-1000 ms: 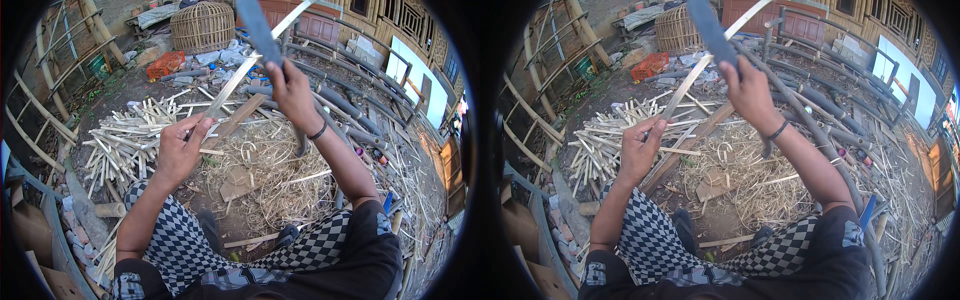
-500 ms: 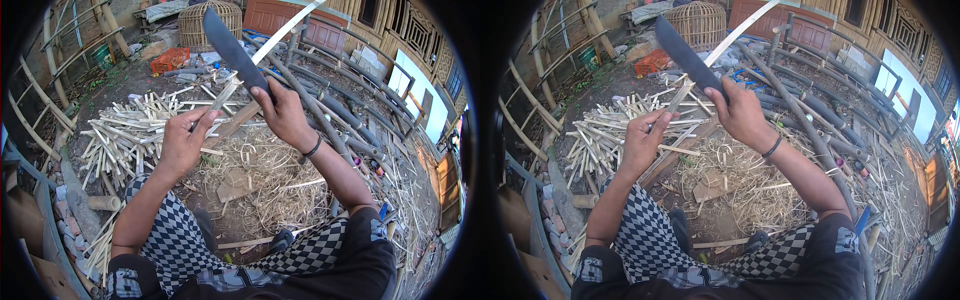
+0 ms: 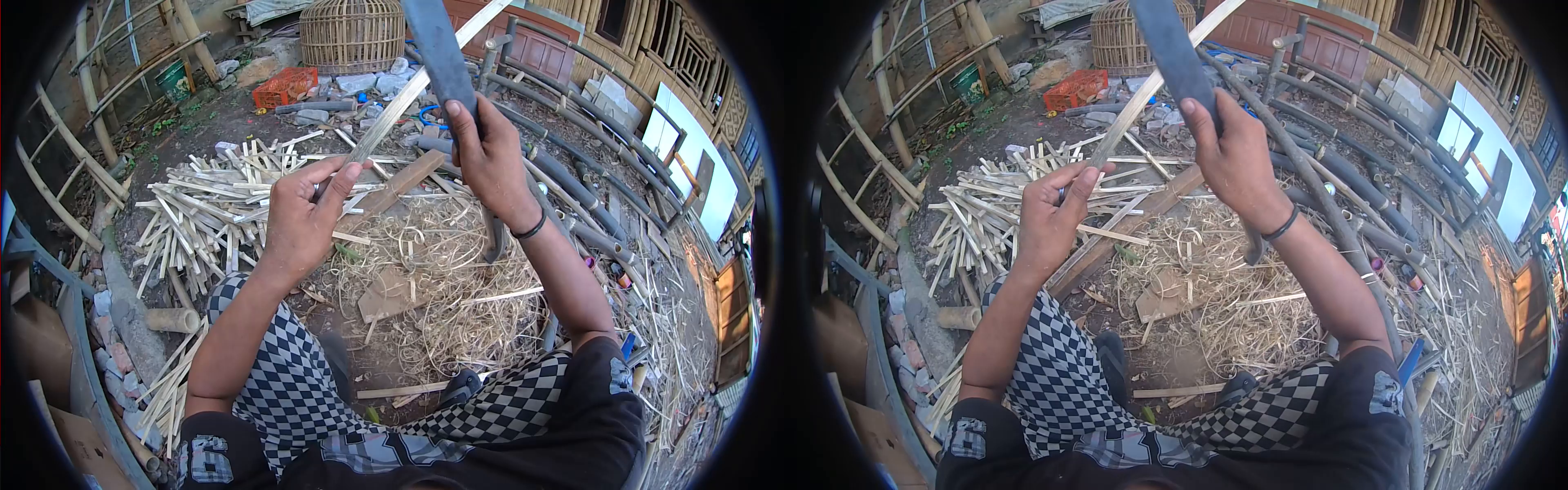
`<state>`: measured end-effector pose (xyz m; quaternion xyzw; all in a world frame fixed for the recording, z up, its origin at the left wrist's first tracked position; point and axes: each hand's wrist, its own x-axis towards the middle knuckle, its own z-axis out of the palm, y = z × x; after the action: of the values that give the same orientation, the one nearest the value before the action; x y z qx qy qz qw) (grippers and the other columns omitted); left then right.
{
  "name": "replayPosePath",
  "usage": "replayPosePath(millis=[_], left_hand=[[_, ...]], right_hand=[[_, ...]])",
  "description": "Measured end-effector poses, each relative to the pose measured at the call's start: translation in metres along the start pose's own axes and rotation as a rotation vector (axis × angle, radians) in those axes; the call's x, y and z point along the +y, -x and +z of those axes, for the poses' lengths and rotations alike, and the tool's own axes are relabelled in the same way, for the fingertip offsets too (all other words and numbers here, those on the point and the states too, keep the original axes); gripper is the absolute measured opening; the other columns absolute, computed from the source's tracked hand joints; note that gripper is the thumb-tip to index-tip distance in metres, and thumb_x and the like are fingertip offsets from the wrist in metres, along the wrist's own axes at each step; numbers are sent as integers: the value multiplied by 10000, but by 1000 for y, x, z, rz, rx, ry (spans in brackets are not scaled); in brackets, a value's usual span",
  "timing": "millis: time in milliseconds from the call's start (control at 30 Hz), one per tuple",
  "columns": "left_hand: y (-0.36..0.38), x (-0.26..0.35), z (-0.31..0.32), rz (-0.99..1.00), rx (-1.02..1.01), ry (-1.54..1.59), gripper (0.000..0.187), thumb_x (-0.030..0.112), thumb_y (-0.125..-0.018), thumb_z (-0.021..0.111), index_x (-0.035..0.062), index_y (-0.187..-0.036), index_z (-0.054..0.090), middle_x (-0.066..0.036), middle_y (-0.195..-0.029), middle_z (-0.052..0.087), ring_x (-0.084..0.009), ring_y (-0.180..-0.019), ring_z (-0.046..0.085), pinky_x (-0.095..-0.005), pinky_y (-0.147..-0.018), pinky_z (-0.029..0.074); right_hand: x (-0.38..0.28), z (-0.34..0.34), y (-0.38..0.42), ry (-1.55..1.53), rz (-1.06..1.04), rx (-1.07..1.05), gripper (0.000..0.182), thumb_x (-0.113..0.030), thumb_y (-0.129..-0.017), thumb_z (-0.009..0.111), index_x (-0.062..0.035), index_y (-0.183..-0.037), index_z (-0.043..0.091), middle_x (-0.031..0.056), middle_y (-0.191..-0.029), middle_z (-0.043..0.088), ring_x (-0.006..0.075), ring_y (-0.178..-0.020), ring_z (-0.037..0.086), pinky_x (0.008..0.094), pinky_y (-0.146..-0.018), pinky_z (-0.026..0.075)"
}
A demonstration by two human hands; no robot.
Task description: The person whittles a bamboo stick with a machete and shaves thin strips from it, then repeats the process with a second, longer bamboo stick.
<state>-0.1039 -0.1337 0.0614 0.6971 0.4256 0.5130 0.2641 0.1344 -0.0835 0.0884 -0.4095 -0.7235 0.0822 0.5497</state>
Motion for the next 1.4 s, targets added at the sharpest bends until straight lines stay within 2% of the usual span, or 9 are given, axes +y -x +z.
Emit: replayPosePath(millis=[133,433,567,633,700,767,1100,1233,1400], left_hand=[[-1,-7,0,-28,25,-18,304,274,-1038,612,33,-1180,732,91,-624,442,-3,-529,359,-208,-491,271],[5,-7,-6,92,25,-321,282,261,-1017,634,19,-1103,751,-8,-668,599,-61,-602,496,-257,-567,405],[8,5,-16,96,-44,-436,349,289,-1031,593,-6,-875,693,-83,-664,602,-131,-591,517,-326,-581,425],[8,-3,-21,152,-19,-486,383,286,-1041,570,-12,-803,605,-119,-632,559,-175,-558,503,-355,-569,412],[11,-1,-27,171,-19,-616,376,341,-1045,552,16,-858,578,-192,-631,567,-376,-592,594,-455,-588,447],[11,-7,-28,205,-12,-637,362,330,-1044,553,18,-863,576,-198,-631,568,-394,-590,591,-463,-576,442],[18,-11,-32,348,4,-622,297,251,-1033,582,18,-849,565,-201,-596,554,-406,-532,578,-464,-507,415],[15,-10,-26,307,8,-607,307,259,-1040,570,22,-845,567,-199,-584,543,-407,-530,575,-465,-506,411],[13,-9,-33,247,0,-634,326,279,-1047,554,31,-836,567,-193,-576,538,-402,-519,569,-473,-506,409]], right_hand=[[0,-22,-6,-51,148,49,390,-379,-1053,552,-4,-964,615,33,-626,576,93,-546,568,307,-514,455],[18,-67,-30,52,109,236,412,-394,-1050,544,3,-982,631,49,-614,579,127,-541,603,317,-518,471],[25,-92,-41,109,155,290,421,-402,-1052,524,-3,-969,632,50,-604,582,134,-538,618,327,-512,474],[35,-101,-47,104,66,390,406,-414,-1069,503,-46,-905,559,5,-560,520,89,-376,464,262,-360,359],[37,-111,-48,119,110,396,406,-413,-1070,497,-40,-927,573,10,-562,531,95,-375,471,266,-360,367],[41,-119,-48,155,166,415,412,-415,-1070,495,-29,-958,586,16,-562,540,99,-379,482,268,-361,373],[42,-117,-43,259,139,422,440,-418,-1044,532,2,-1000,657,122,-625,626,224,-553,649,378,-544,486],[34,-54,-12,238,-150,196,349,-353,-1020,589,-8,-1002,635,225,-704,642,423,-690,673,449,-608,499],[18,-60,-22,300,-46,204,346,-339,-1029,570,-1,-976,626,219,-707,649,426,-692,671,448,-604,497]])
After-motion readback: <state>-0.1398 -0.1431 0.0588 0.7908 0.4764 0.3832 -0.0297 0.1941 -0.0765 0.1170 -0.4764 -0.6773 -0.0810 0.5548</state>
